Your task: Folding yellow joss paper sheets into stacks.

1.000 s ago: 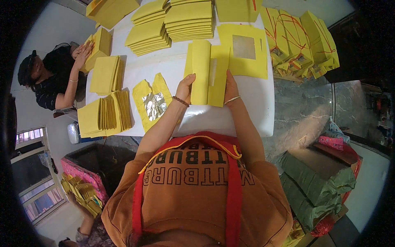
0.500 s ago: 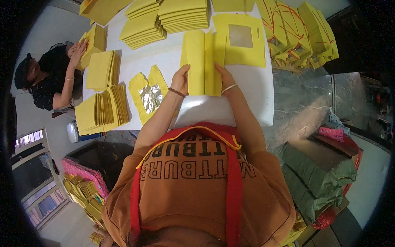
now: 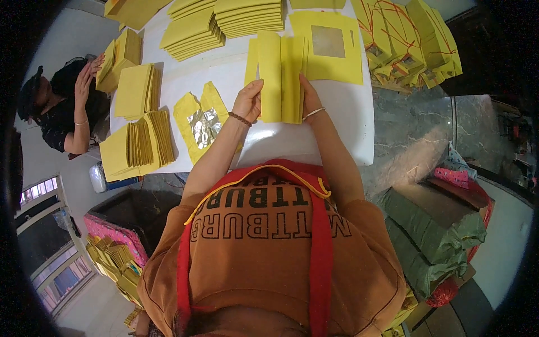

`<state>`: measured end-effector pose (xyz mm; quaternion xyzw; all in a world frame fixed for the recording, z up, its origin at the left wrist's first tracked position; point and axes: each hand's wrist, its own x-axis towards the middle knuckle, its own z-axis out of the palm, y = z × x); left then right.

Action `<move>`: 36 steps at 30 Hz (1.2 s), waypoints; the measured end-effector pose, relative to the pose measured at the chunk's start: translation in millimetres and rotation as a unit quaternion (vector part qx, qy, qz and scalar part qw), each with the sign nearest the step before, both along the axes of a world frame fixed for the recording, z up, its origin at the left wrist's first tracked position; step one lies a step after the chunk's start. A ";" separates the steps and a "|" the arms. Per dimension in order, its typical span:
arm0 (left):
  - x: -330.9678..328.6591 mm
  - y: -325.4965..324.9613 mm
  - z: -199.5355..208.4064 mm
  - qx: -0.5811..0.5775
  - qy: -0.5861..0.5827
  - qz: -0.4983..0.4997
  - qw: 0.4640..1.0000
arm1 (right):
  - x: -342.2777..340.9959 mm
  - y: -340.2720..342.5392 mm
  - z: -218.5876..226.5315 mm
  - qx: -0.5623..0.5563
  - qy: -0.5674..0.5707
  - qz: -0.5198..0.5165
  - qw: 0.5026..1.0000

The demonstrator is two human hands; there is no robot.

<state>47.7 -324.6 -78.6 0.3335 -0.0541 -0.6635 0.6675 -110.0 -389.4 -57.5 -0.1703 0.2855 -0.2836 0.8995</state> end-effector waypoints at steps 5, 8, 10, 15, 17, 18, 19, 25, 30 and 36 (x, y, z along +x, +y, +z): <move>0.1 -0.5 4.1 -0.001 -0.020 -0.004 1.000 | 0.8 -2.0 -1.1 0.022 -0.041 -0.004 0.999; -1.8 -1.6 6.4 0.001 -0.023 0.003 1.000 | 0.3 -3.7 -6.7 0.015 -0.043 -0.007 0.999; -1.1 -1.0 6.5 0.004 -0.019 0.002 1.000 | -1.0 -3.7 -7.5 0.020 -0.046 0.010 0.999; 1.7 0.3 -0.8 0.002 -0.024 -0.014 1.000 | 1.2 -1.4 -8.4 0.022 -0.006 -0.005 1.000; 1.0 0.3 -2.6 0.005 -0.021 -0.001 1.000 | 1.0 -1.3 -7.9 0.017 0.004 -0.006 1.000; 1.0 0.4 -0.1 0.009 -0.020 -0.002 1.000 | 0.0 -1.4 -8.9 0.020 0.005 -0.007 1.000; 2.9 -0.5 2.7 0.012 -0.014 -0.025 1.000 | -0.7 -2.5 -9.8 0.018 -0.001 -0.002 1.000; 33.0 -15.2 16.7 0.045 -0.041 -0.076 0.995 | 0.3 -5.0 -11.1 0.024 -0.001 -0.012 1.000; 54.2 -19.6 32.2 0.041 -0.063 -0.122 0.990 | -1.4 -6.8 -15.2 -0.009 0.028 -0.014 0.999; 65.9 -20.1 33.8 0.045 -0.073 -0.120 0.989 | 0.1 -2.4 0.1 0.033 0.033 -0.021 0.999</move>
